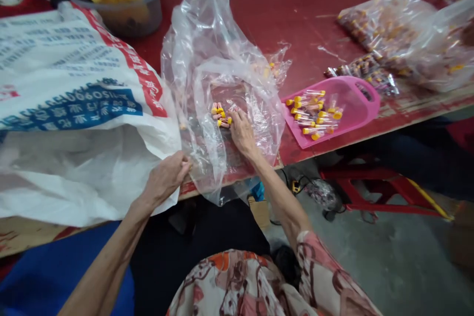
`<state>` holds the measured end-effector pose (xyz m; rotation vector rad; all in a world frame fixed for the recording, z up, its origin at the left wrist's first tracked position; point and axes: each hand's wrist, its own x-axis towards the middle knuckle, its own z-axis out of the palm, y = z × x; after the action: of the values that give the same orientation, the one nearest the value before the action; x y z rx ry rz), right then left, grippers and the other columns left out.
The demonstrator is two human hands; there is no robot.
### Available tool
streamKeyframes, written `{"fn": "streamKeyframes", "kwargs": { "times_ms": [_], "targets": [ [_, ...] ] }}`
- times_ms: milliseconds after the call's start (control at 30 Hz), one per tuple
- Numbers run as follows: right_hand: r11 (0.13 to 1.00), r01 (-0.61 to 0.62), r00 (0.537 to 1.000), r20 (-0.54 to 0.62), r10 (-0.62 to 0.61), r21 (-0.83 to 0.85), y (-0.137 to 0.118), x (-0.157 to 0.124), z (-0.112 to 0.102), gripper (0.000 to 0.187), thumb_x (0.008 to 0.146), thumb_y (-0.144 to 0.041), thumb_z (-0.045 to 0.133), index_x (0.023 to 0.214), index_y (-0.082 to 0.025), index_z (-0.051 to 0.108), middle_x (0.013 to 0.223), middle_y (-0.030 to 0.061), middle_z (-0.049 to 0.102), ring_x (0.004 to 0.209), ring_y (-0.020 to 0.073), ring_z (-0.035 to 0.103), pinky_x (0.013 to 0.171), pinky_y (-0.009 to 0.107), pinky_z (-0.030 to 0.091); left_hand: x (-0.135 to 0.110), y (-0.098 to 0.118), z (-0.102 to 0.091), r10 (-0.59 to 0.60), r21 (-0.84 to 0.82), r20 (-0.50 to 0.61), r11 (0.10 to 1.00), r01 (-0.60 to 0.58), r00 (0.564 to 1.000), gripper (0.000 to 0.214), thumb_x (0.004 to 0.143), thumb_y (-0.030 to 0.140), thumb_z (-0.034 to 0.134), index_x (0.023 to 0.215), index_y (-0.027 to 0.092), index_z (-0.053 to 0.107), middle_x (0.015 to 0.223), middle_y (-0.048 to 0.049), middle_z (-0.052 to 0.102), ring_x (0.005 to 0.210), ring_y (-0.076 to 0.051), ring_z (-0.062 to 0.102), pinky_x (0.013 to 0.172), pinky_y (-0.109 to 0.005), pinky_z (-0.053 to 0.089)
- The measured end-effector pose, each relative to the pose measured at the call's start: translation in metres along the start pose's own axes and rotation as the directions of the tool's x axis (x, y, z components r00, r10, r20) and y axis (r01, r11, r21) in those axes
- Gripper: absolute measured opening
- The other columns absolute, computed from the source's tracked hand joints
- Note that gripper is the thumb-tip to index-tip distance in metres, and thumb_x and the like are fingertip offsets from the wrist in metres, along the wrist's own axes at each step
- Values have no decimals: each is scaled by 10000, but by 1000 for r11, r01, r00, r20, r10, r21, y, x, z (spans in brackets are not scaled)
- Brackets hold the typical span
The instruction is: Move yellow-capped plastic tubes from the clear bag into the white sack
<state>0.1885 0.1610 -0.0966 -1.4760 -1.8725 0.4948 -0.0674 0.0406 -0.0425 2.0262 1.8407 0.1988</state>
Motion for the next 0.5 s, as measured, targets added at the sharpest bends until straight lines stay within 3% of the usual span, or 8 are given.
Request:
{"fn": "streamKeyframes", "kwargs": {
  "times_ms": [100, 167, 233, 333, 433, 500],
  "targets": [
    [999, 37, 994, 101, -37, 1, 22, 18, 9, 152, 1028, -143, 520, 1038, -182, 666, 1105, 96, 658, 1025, 204, 604, 1000, 355, 532, -10, 6, -4, -102, -112, -32, 989, 98, 994, 174, 971, 410, 586, 986, 237, 605, 845, -6, 710, 796, -206, 686, 705, -287, 459],
    [998, 59, 997, 45, -61, 33, 29, 17, 6, 130, 1018, -172, 538, 1039, -191, 664, 1112, 95, 662, 1019, 201, 602, 1002, 368, 536, -19, 16, 2, -128, -74, -126, 990, 120, 984, 136, 972, 366, 606, 978, 231, 619, 878, -18, 721, 827, -204, 690, 722, -285, 461],
    [996, 67, 997, -45, -64, 59, 27, 8, -4, 148, 1019, -221, 534, 1077, -192, 667, 1130, 107, 671, 1006, 210, 610, 970, 383, 547, -24, 29, 9, -123, 12, -146, 992, 126, 982, 62, 965, 276, 614, 933, 224, 624, 883, -36, 718, 867, -211, 692, 730, -286, 457],
    [989, 81, 989, -131, -65, 121, 2, -15, -24, 221, 1044, -320, 527, 1159, -198, 670, 1111, 103, 681, 941, 216, 631, 890, 386, 559, -26, 40, 13, -66, 73, -100, 995, 74, 993, 65, 949, 188, 618, 891, 218, 616, 872, -44, 706, 903, -218, 693, 722, -291, 451],
    [970, 132, 985, -138, -105, 204, -43, -48, -32, 259, 1070, -369, 535, 1200, -203, 686, 1038, 77, 683, 852, 198, 635, 808, 353, 558, -32, 43, 15, -87, 28, -235, 995, 96, 968, 49, 977, 215, 607, 930, 218, 619, 875, -45, 694, 902, -216, 691, 722, -297, 459],
    [949, 172, 983, -114, -147, 264, -74, -71, -26, 260, 1085, -357, 535, 1218, -202, 696, 1020, 68, 694, 826, 187, 640, 790, 335, 560, -39, 44, 20, -120, -48, -299, 993, 110, 947, 66, 964, 199, 609, 904, 221, 593, 860, -40, 676, 873, -204, 684, 716, -293, 470]
  ]
}}
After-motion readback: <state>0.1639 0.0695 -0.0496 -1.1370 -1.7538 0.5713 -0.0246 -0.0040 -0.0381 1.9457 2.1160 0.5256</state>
